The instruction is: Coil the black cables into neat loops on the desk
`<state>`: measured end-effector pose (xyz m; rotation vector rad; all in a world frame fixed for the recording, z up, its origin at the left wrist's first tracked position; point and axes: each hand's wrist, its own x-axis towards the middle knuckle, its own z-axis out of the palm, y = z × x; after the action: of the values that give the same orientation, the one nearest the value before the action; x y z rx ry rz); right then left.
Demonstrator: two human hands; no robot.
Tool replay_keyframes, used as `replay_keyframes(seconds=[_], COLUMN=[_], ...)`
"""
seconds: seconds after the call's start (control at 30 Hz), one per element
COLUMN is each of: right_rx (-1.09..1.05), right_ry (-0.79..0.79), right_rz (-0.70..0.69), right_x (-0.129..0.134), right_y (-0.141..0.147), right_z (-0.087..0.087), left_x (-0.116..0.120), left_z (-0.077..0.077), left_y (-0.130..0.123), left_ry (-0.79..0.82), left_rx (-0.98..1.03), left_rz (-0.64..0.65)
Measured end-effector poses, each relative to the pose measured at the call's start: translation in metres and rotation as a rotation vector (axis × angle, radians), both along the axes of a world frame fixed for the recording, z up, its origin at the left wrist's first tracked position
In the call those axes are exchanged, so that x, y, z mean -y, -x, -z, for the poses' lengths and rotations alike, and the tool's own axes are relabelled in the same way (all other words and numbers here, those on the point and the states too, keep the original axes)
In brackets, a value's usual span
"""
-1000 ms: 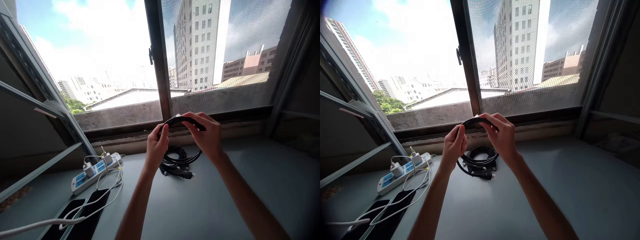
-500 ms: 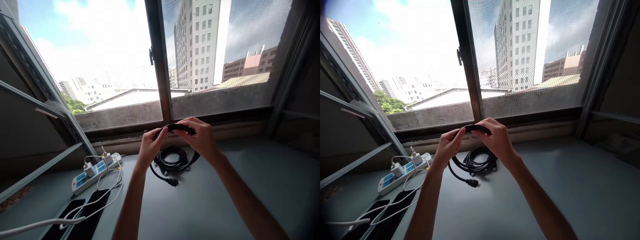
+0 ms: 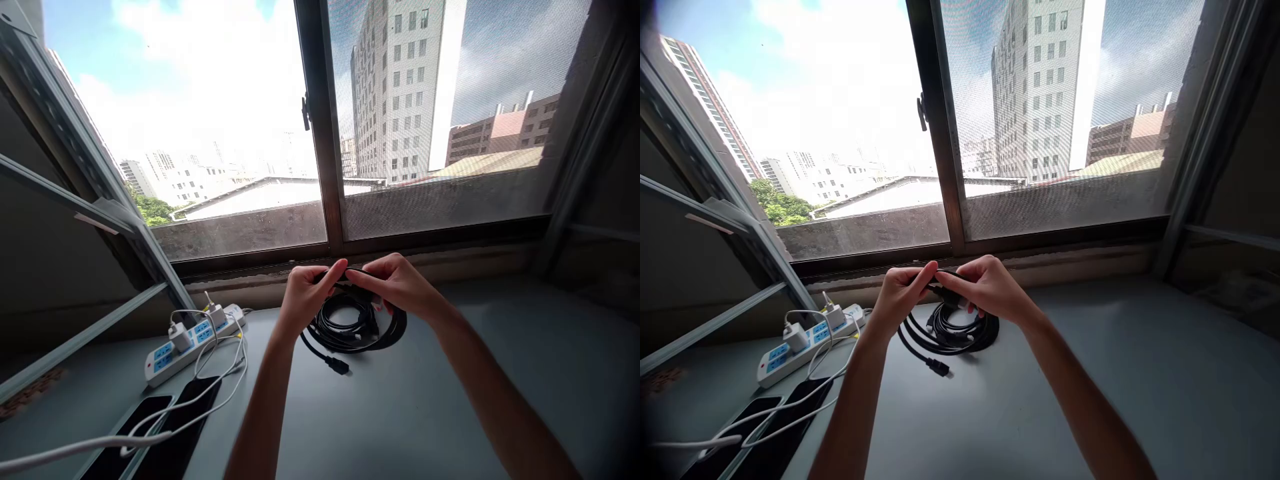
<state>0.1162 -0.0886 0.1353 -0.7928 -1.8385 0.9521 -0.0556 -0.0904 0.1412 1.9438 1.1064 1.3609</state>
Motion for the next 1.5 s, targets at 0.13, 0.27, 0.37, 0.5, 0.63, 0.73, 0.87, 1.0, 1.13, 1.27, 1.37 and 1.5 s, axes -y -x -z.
replay_keyframes(seconds=[0.13, 0.27, 0.37, 0.5, 0.63, 0.73, 0.87, 1.0, 1.13, 1.27, 1.37, 1.5], right_rx=[-0.028, -0.156, -0.248, 0.091, 0.267, 0.277, 0.281, 0.153, -0.074, -0.072, 0.036, 0.254], right_ry=[0.089, -0.028, -0.263, -0.731, -0.986, -1.008, -0.935, -0.772, -0.659, -0.492, -0.409, -0.298], right_rz=[-0.105, -0.020, 0.049, 0.206, 0.386, 0.431, 0.500, 0.554, 0.628, 0.714, 0.726, 0.652], right_x=[-0.003, -0.003, 0.000, 0.002, -0.004, -0.010, -0.012, -0.021, -0.044, -0.071, -0.080, -0.080], right_y=[0.000, 0.004, 0.005, 0.008, 0.010, 0.009, 0.004, 0.001, 0.000, 0.001, 0.005, 0.009], right_z=[0.002, 0.001, -0.002, 0.000, 0.006, 0.008, 0.007, 0.008, 0.018, 0.035, 0.047, 0.056], left_x=[0.003, 0.002, 0.000, -0.002, -0.003, -0.002, -0.003, -0.003, -0.007, -0.019, -0.033, -0.054], left_z=[-0.001, -0.004, -0.006, -0.007, -0.008, -0.008, -0.007, -0.007, -0.006, 0.007, 0.021, 0.036], left_y=[-0.002, -0.002, 0.000, 0.004, 0.010, 0.011, 0.009, 0.008, 0.009, 0.009, 0.010, 0.016], left_ry=[0.135, 0.214, 0.294, 0.439, 0.559, 0.605, 0.640, 0.621, 0.579, 0.565, 0.543, 0.530], left_rx=[0.084, 0.141, 0.214, 0.258, 0.248, 0.257, 0.330, 0.476, 0.523, 0.264, 0.054, -0.026], left_rz=[0.067, 0.027, -0.014, 0.037, 0.219, 0.343, 0.457, 0.501, 0.460, 0.333, 0.075, -0.084])
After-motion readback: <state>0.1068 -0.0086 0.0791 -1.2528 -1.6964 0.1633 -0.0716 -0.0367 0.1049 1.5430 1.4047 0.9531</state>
